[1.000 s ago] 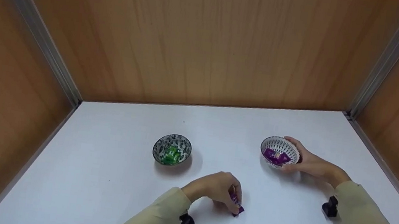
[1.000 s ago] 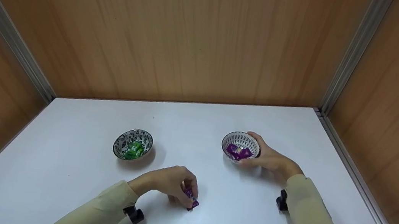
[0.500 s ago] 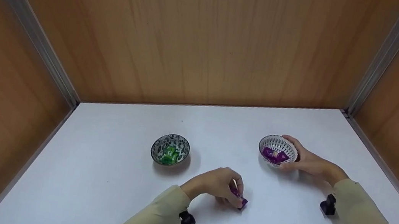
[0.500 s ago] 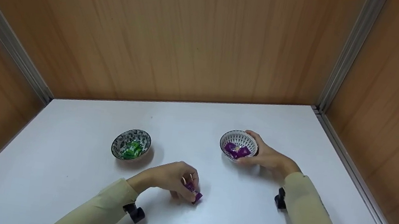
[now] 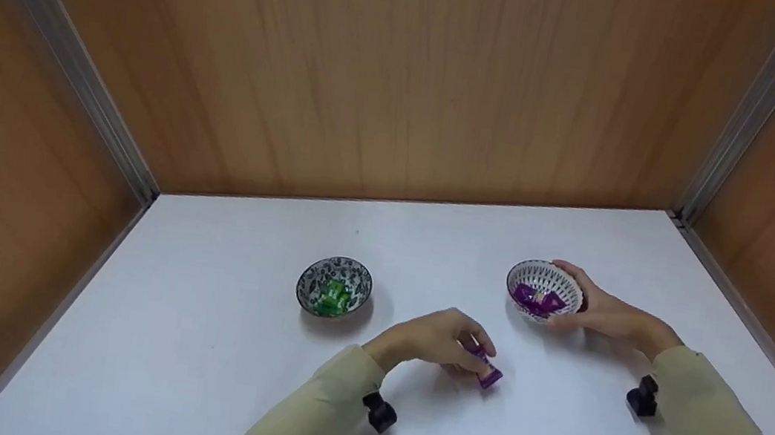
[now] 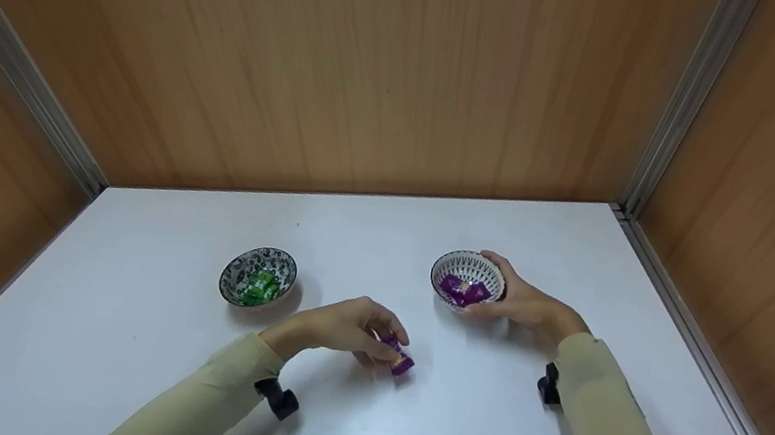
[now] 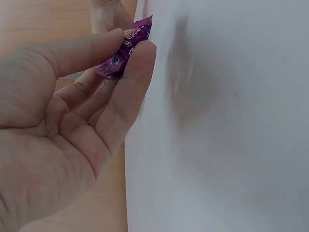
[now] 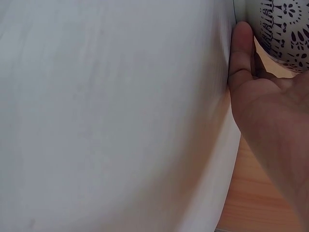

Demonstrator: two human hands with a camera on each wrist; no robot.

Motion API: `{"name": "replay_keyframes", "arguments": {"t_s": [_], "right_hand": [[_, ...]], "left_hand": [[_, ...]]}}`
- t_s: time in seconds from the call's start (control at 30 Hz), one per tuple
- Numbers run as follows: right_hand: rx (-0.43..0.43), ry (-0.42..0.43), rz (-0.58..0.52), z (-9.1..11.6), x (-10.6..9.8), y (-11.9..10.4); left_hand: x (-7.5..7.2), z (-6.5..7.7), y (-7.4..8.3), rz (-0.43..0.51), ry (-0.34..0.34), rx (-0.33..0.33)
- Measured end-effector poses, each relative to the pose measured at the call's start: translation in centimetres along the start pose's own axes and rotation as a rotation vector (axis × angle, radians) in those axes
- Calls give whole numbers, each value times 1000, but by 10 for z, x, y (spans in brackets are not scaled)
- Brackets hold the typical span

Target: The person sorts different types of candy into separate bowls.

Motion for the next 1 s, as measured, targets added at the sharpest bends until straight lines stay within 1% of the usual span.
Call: {"name": "replay_keyframes", "arguments": {"t_s": [0.1,0.17,0.3,0.47,0.63,0.8,0.87,1.0], "right_hand": [[0,0,2,1,-1,-1],[-5,-6,1,1,-1,-1],[-12,-9,-2,0,-1,-2],[-19,-18,-28,0,1,-1],[-35,-27,-48,-1,2,-1],[-56,-39,-90,-1,2,-2],[-44,-37,-80,0,1,-2],[-29,-41,-74,1,1,-2]], "left_hand": [[-2,-11,7,48,8,27],[-5,-17,11,76,33,39],[-13,-25,16,126,115,52],[-23,-34,16,208,221,55],[-30,-44,21,309,321,88],[-31,-57,31,384,392,100],[-31,-61,35,400,418,99],[-30,-66,41,426,445,102]]}}
Point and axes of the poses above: each hand's wrist, its own z-axis away from the middle knuckle, its own x-axis out of the palm, y = z × x, the point moved 6 cm from there along -z, towards the middle knuckle, and after that the axes turned 3 degrees about z, right-handed, at the moved point
